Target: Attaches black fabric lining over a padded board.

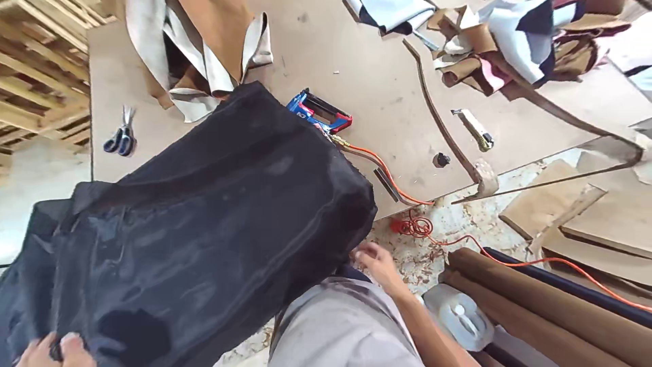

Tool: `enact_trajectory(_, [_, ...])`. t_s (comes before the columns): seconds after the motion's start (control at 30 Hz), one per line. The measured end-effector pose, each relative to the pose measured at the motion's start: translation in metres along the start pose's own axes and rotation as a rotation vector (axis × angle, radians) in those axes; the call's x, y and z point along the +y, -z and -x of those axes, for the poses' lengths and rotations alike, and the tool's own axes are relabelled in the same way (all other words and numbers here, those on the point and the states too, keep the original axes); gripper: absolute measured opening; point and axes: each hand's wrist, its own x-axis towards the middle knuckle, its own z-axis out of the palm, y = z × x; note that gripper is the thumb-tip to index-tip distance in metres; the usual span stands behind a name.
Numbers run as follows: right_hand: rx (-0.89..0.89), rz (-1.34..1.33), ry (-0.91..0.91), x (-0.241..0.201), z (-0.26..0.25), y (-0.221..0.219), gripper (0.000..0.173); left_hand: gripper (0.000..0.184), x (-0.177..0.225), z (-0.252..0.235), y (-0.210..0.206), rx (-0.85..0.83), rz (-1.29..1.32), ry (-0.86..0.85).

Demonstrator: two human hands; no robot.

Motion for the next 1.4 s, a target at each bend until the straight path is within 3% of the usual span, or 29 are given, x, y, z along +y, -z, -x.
enact_trajectory(0.1, [0.356,0.218,0.241,-0.031,0.005,0.019,0.036,0.049,0.073,-0.045,-0.002,0.102,0.141,-0.267])
enact_trajectory(0.17, [0.477,0.303,0.351,-0.057,-0.007,0.024,0.04,0.047,0.13,-0.074,-0.016,0.075,0.279,-0.489])
enact_trajectory(0.27, [0.503,0.383,0.424,-0.093,-0.035,0.021,0.049,0.041,0.242,-0.091,-0.036,-0.067,0.439,-0.861])
enact_trajectory(0.43, [0.448,0.277,0.291,-0.11,-0.073,0.01,0.054,0.033,0.43,-0.058,-0.069,-0.325,0.551,-1.37])
enact_trajectory(0.57, [0.401,0.019,0.317,-0.096,-0.068,0.008,0.039,0.03,0.524,-0.013,-0.103,-0.433,0.466,-1.643])
enact_trajectory(0.7, [0.399,-0.076,0.391,-0.078,-0.05,0.013,0.027,0.028,0.546,0.002,-0.134,-0.403,0.396,-1.734])
enact_trajectory(0.87, [0.324,-0.159,0.445,-0.059,-0.065,0.021,0.007,0.019,0.549,0.002,-0.131,-0.445,0.449,-1.751])
enact_trajectory(1.0, [0.306,-0.18,0.509,-0.063,-0.069,0.024,0.022,0.024,0.569,0.011,-0.133,-0.646,0.334,-1.873])
enact_trajectory(1.17, [0.411,-0.029,0.48,-0.078,-0.059,0.018,0.03,0.03,0.584,0.007,-0.148,-0.821,0.299,-1.967])
enact_trajectory(1.27, [0.5,0.105,0.513,-0.082,-0.055,0.012,0.037,0.033,0.585,0.003,-0.15,-0.873,0.336,-1.968])
enact_trajectory(1.4, [0.578,0.329,0.555,-0.077,-0.054,0.009,0.033,0.033,0.585,0.001,-0.15,-0.909,0.352,-1.987])
